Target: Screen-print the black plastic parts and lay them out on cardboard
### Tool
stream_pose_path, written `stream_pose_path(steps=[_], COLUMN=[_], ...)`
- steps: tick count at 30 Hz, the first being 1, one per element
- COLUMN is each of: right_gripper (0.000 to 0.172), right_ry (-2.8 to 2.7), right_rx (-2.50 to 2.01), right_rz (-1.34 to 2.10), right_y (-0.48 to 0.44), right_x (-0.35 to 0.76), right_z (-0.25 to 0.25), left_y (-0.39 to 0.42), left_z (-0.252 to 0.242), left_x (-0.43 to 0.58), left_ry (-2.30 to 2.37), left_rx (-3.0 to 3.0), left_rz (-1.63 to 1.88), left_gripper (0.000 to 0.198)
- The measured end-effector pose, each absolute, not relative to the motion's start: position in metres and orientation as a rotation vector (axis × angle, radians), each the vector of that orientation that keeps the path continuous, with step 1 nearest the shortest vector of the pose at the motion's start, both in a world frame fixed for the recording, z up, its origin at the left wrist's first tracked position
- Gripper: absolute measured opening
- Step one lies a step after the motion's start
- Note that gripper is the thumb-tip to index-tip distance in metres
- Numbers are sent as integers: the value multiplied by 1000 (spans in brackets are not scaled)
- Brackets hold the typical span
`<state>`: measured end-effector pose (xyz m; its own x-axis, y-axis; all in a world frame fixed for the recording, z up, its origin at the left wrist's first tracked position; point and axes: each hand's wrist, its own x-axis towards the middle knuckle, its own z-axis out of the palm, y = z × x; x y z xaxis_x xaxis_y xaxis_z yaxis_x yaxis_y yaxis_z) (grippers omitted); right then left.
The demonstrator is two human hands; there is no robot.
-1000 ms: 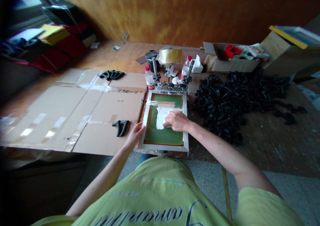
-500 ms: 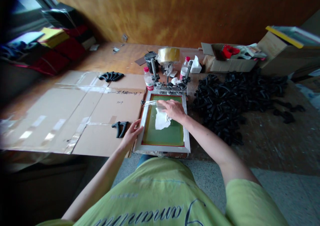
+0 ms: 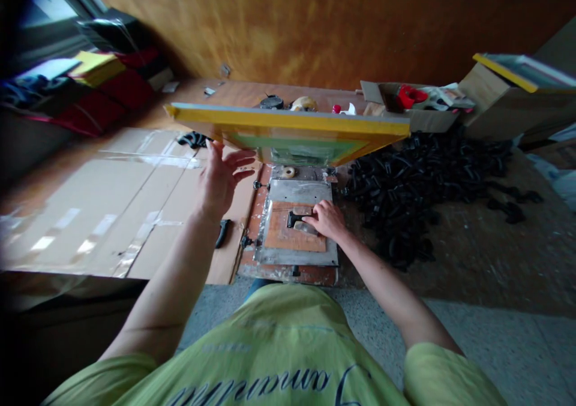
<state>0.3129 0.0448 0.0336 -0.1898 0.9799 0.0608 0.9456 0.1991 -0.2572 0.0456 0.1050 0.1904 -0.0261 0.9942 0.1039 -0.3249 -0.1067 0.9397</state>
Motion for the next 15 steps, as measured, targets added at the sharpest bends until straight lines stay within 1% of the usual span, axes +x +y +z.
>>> stream_pose_path(steps=[3, 4, 5, 6, 7, 8, 9, 10, 13, 15], right_gripper=[24, 24, 24, 25, 25, 23, 21, 19, 14, 14], right_ry=[-2371, -2338, -2276, -2200, -2133, -2104, -2130, -2203, -2419, -2335], right_rx=[-1944, -1996, -2043, -2072, -2068, -2016, -1910, -1759, -1303, -1334], right_rz=[267, 301, 325, 325, 301, 266, 236, 219, 210, 147], right_y=[35, 34, 31, 27, 22, 16, 8, 2, -5, 4], right_x=[283, 276, 270, 263, 255, 246, 235, 227, 228, 268], right_z=[31, 34, 38, 41, 45, 47, 49, 51, 53, 55], left_y=[93, 80, 64, 46, 27, 10, -5, -16, -21, -7], left_z=[176, 164, 150, 134, 118, 104, 92, 82, 64, 53], left_x=[50, 51, 54, 57, 62, 67, 72, 76, 66, 34], left_ry=[972, 1010, 1050, 1083, 1101, 1101, 1085, 1068, 1099, 1247], left_rx=[971, 944, 911, 876, 830, 755, 676, 596, 429, 458], left_rz=[1474, 1411, 1298, 1113, 848, 681, 634, 615, 721, 784], left_gripper=[53, 55, 58, 60, 61, 60, 56, 52, 39, 35])
